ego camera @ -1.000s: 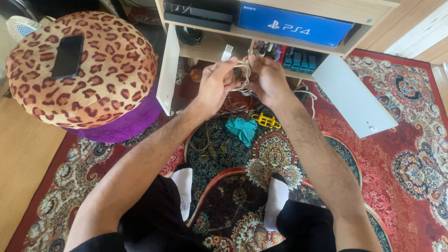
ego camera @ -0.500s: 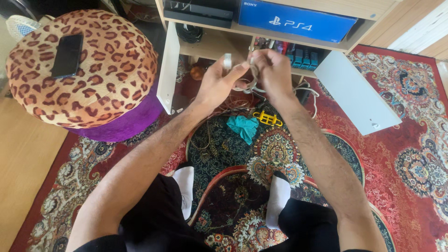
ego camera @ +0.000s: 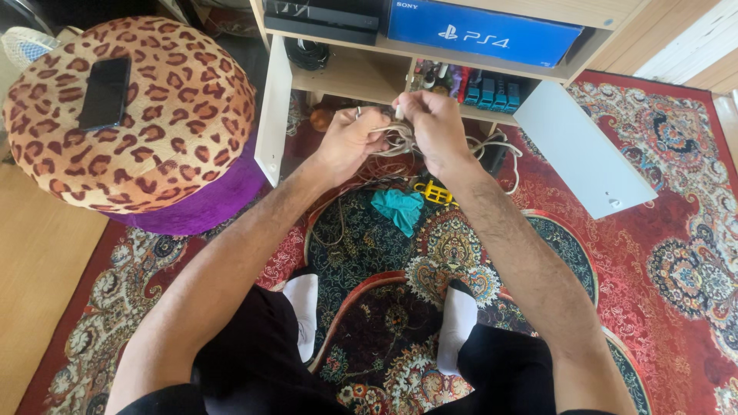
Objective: The person sits on the floor and organizes items near a low cabinet. They fold a red and a teal cloth, then coil a white USB cable and a black cable, placing them into the cabinet. A yellow toy trumpet and other small items remain on the floor.
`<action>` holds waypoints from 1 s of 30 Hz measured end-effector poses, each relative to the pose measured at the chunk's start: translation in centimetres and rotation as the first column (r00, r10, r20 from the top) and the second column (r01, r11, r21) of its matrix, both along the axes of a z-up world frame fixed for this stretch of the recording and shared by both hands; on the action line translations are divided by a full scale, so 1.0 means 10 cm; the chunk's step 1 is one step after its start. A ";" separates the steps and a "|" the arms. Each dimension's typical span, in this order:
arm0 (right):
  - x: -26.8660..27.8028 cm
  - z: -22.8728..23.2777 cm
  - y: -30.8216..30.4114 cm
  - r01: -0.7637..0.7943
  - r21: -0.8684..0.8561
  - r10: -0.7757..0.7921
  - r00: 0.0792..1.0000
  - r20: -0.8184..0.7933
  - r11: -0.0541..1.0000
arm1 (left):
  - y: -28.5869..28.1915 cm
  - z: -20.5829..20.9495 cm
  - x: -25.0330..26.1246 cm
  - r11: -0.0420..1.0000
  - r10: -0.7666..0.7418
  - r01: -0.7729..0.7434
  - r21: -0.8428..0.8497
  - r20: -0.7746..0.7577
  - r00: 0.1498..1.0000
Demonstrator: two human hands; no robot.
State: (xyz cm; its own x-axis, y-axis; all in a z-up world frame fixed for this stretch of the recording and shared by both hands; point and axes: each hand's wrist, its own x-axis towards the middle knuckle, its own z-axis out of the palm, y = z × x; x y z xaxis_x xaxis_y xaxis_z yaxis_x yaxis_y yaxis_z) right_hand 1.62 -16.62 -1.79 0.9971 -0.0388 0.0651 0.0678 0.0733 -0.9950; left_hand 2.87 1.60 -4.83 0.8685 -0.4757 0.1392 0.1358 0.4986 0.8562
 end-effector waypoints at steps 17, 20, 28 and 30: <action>-0.10 0.19 -0.05 -0.229 0.186 0.246 0.966 -0.074 0.955 | -0.04 0.19 -0.12 0.958 0.213 -0.238 -0.159 -0.158 0.964; -0.14 0.22 -0.01 -0.292 0.167 0.309 0.948 -0.081 0.942 | -0.01 0.24 -0.14 0.961 0.197 -0.219 -0.170 -0.138 0.971; -0.21 0.35 -0.08 -0.338 0.012 0.338 0.941 -0.028 0.941 | 0.01 0.32 -0.18 0.964 0.210 -0.233 -0.128 -0.170 0.963; -0.23 0.39 -0.09 -0.329 -0.044 0.329 0.944 -0.010 0.943 | 0.02 0.31 -0.17 0.963 0.204 -0.231 -0.137 -0.185 0.961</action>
